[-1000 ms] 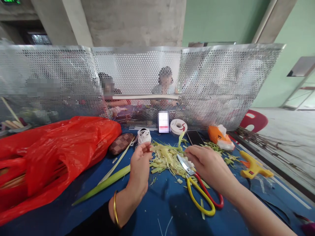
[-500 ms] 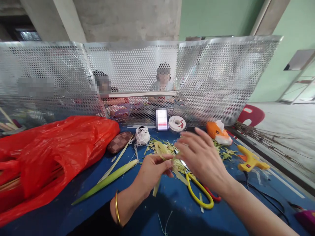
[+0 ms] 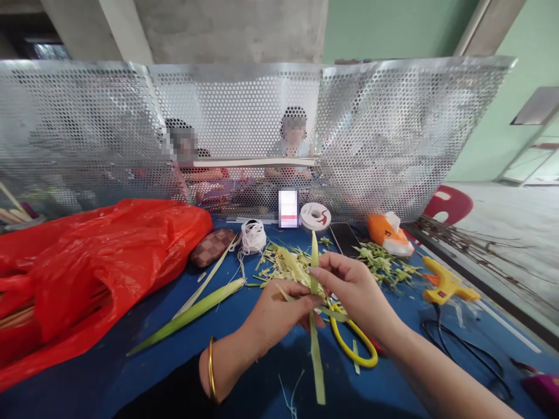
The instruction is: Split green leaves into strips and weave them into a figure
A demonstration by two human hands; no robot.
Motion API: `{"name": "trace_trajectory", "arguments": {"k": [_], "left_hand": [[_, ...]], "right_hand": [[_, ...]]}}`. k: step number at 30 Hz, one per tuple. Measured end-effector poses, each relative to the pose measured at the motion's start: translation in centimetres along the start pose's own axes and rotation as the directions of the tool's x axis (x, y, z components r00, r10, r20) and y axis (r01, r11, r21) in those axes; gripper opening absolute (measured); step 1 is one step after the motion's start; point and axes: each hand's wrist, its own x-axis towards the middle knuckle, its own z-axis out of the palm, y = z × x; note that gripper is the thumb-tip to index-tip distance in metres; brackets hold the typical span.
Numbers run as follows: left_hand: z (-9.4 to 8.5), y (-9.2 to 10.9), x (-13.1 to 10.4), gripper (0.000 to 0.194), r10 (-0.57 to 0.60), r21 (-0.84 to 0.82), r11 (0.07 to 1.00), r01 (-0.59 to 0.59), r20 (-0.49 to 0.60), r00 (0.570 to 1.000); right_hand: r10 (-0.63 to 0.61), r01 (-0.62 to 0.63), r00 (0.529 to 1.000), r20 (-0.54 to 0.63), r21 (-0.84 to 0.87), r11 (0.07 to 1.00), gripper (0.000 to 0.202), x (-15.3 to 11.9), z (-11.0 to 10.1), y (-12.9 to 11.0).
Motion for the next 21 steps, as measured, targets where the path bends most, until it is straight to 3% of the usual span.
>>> {"name": "trace_trajectory", "arguments": {"k": [2, 4, 6, 8, 9, 11, 12, 14, 18, 21], "left_hand": [[-0.2, 0.1, 0.0, 0.031, 0.004, 0.014, 1.0, -0.004, -0.011, 1.0], [-0.5, 0.1, 0.0, 0.031, 0.017, -0.01, 1.0, -0.018, -0.053, 0.998], [-0.8, 0.1, 0.1, 0.029, 0.021, -0.067, 0.997, -0.029, -0.121, 0.992], [-1.2, 0.3, 0.1, 0.024, -0.011, -0.137, 0.99, -0.013, -0.171, 0.985], [-1.4, 0.4, 0.1, 0.021, -0.026, -0.165, 0.986, -0.004, -0.182, 0.983], [-1.7, 0.7, 0.1, 0.018, -0.037, -0.18, 0.984, 0.001, -0.195, 0.98], [-1.8, 0.9, 0.0, 0.017, -0.034, -0.172, 0.985, -0.001, -0.201, 0.979], [-2.0, 1.4, 0.0, 0.017, -0.023, -0.146, 0.989, -0.01, -0.223, 0.975], [-2.3, 1.8, 0.0, 0.017, 0.014, -0.126, 0.991, -0.045, -0.237, 0.971], [-2.4, 1.6, 0.1, 0.018, 0.064, -0.087, 0.992, -0.088, -0.24, 0.969]], "right_hand": [[-0.14, 0.134, 0.989, -0.039, -0.132, 0.982, 0.018, -0.5, 0.0, -0.2], [-0.388, 0.367, 0.922, 0.004, -0.332, 0.869, 0.014, -0.9, -0.1, -0.5], [-0.635, 0.621, 0.752, 0.173, -0.506, 0.598, 0.013, -1.4, -0.1, -0.7], [-0.749, 0.771, 0.548, 0.373, -0.572, 0.279, 0.016, -1.7, 0.0, -0.8], [-0.763, 0.798, 0.476, 0.437, -0.58, 0.166, 0.017, -1.8, 0.0, -0.8], [-0.764, 0.809, 0.411, 0.498, -0.585, 0.055, 0.017, -1.9, 0.1, -0.6], [-0.761, 0.807, 0.41, 0.502, -0.588, 0.047, 0.018, -1.9, 0.1, -0.4], [-0.756, 0.792, 0.464, 0.461, -0.598, 0.121, 0.019, -1.7, 0.1, -0.1], [-0.737, 0.738, 0.624, 0.261, -0.507, 0.445, 0.017, -1.4, 0.3, 0.3], [-0.686, 0.667, 0.716, 0.128, -0.417, 0.618, 0.015, -1.6, 0.6, -0.2]]}}
